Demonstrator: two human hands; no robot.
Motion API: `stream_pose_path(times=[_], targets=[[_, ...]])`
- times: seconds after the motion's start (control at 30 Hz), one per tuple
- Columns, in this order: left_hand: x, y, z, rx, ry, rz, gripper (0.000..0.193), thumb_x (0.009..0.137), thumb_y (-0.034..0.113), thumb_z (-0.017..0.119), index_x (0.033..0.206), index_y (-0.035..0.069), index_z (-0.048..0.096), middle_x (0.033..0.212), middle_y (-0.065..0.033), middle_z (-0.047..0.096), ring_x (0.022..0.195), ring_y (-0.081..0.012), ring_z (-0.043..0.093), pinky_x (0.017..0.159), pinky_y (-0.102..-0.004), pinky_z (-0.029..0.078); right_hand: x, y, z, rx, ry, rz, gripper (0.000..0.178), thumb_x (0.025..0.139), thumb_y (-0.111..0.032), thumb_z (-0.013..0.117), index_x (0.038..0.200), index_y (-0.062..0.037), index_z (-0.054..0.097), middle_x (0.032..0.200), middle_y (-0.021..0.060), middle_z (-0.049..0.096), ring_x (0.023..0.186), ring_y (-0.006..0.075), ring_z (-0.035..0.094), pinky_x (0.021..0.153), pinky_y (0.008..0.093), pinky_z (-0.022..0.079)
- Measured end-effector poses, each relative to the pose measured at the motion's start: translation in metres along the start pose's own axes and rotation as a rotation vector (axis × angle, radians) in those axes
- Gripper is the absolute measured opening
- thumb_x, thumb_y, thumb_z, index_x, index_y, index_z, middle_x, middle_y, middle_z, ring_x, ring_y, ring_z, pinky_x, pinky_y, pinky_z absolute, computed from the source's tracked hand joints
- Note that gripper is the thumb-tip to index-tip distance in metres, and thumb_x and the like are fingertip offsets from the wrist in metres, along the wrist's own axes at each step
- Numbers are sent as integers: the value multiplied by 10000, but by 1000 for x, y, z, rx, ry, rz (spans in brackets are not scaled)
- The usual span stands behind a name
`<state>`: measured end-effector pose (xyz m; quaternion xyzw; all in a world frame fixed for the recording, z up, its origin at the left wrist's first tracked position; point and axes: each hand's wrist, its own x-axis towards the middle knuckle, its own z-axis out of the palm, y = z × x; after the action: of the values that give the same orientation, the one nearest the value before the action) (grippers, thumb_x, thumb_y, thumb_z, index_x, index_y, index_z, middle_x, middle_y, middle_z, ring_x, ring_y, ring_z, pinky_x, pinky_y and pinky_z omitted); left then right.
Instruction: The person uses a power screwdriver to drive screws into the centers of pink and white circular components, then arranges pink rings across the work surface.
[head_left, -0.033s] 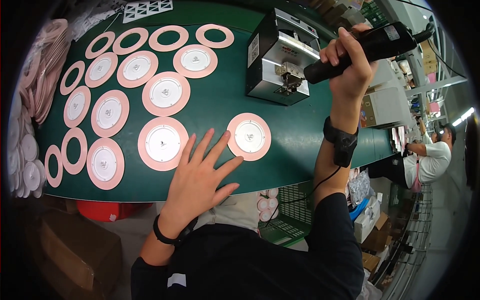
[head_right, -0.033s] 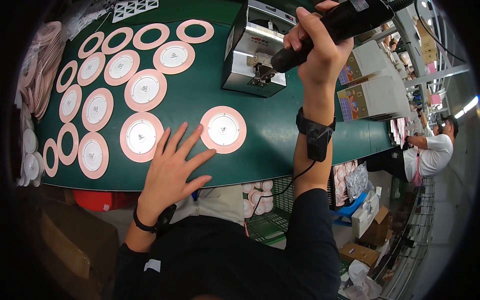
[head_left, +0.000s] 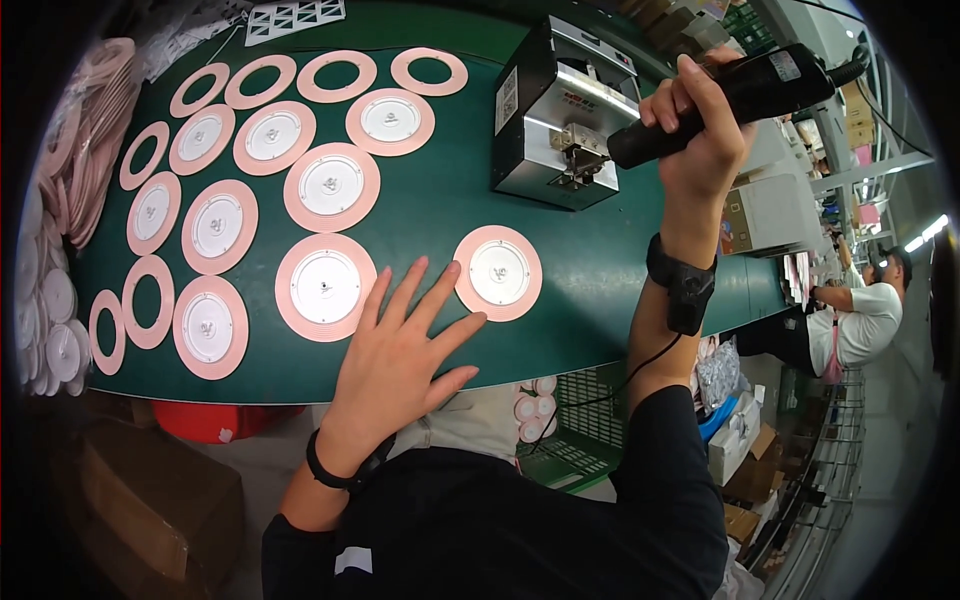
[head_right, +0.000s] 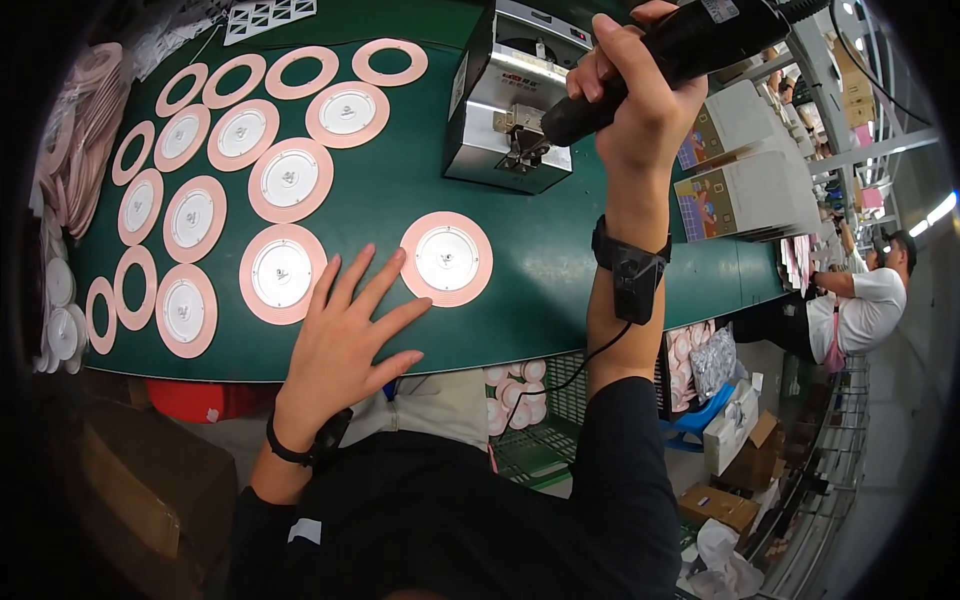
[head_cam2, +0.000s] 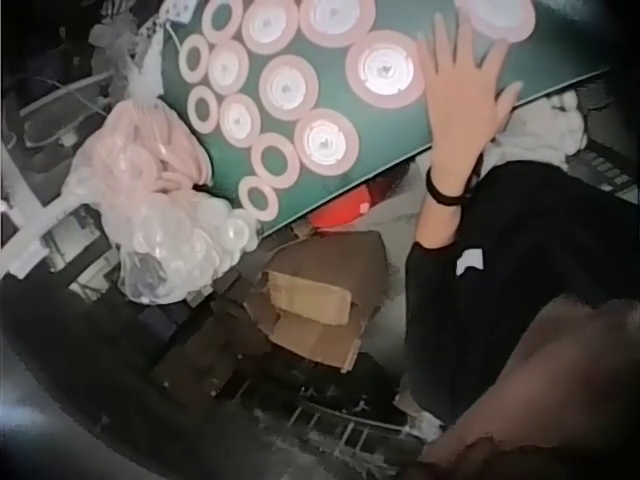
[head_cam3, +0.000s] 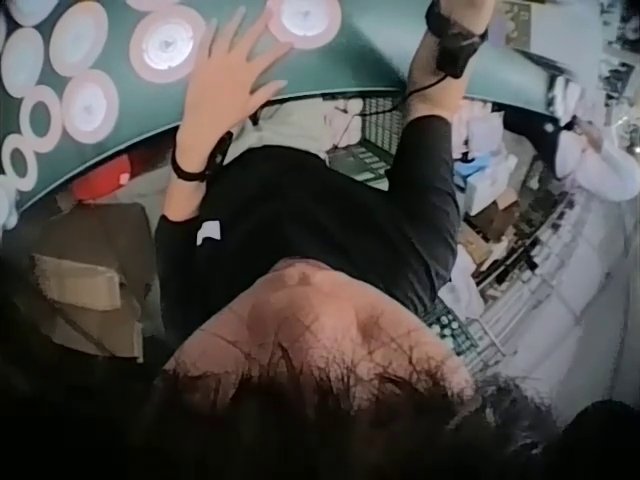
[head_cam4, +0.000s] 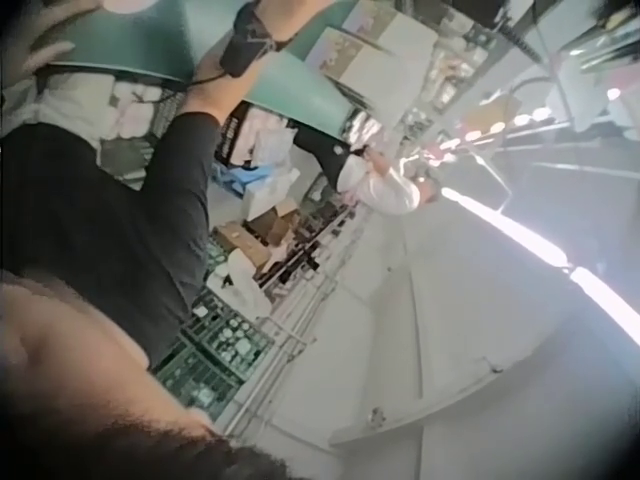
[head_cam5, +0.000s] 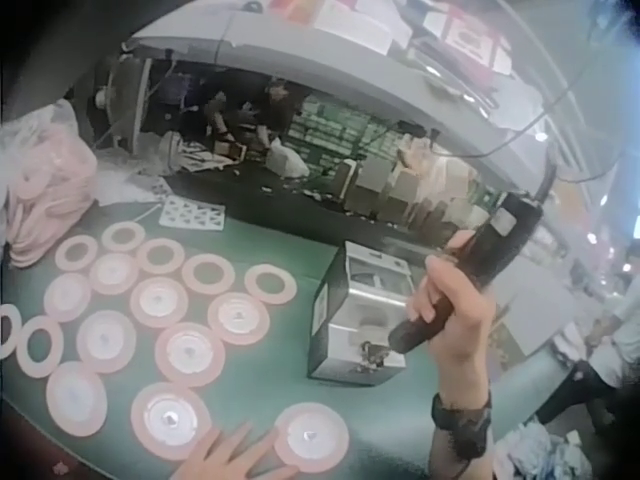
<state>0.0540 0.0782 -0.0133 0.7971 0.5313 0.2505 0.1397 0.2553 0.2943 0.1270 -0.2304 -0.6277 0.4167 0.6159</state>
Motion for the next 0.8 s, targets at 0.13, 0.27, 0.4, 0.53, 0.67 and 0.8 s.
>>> stream_pose_path(times=[0.13, 0.27, 0.4, 0.53, 0.67, 0.8], targets=[[0, -1, 0, -5, -4, -8, 486, 811, 400, 756, 1258, 238, 655, 1543, -119, 428, 1424, -388, 369, 1186, -553, 251, -8, -6, 2, 105, -54, 34, 223, 899, -46, 620, 1102, -89, 539, 658, 15, 397, 495, 132, 408, 533, 326, 394], [-1, -1, 1, -37, 9, -4, 491, 813, 364, 762, 1263, 202, 649, 1518, -124, 450, 1423, -367, 379, 1194, -559, 236, -28, -21, 13, 258, -98, 37, 260, 897, -57, 619, 1136, -74, 519, 640, 29, 428, 456, 139, 427, 483, 332, 421], [0, 1, 3, -80, 161, -31, 477, 801, 282, 783, 1234, 132, 650, 1373, -110, 577, 1289, -298, 523, 1161, -547, 278, -56, -31, 26, 442, -240, 11, 265, 958, -70, 510, 1220, -74, 476, 671, -1, 402, 480, 95, 393, 515, 295, 401], [15, 11, 3, -245, 389, -53, 387, 796, 185, 793, 1148, 78, 673, 1120, -59, 688, 1029, -223, 627, 1028, -471, 377, -80, -37, 38, 541, -272, 37, 343, 949, -55, 489, 1280, -86, 403, 642, 18, 389, 466, 121, 417, 498, 326, 444], [21, 12, 12, -318, 560, -21, 294, 788, 134, 803, 1053, 69, 694, 907, -13, 703, 805, -185, 616, 867, -394, 390, -87, -36, 44, 579, -320, 53, 366, 962, -54, 469, 1308, -92, 359, 657, 23, 411, 465, 123, 426, 495, 331, 446], [20, 10, 15, -324, 609, 6, 253, 754, 86, 819, 982, 64, 711, 768, -22, 674, 712, -204, 599, 776, -343, 390, -88, -36, 42, 622, -366, 43, 361, 969, -57, 464, 1311, -90, 354, 664, 26, 418, 466, 129, 433, 497, 338, 451]])
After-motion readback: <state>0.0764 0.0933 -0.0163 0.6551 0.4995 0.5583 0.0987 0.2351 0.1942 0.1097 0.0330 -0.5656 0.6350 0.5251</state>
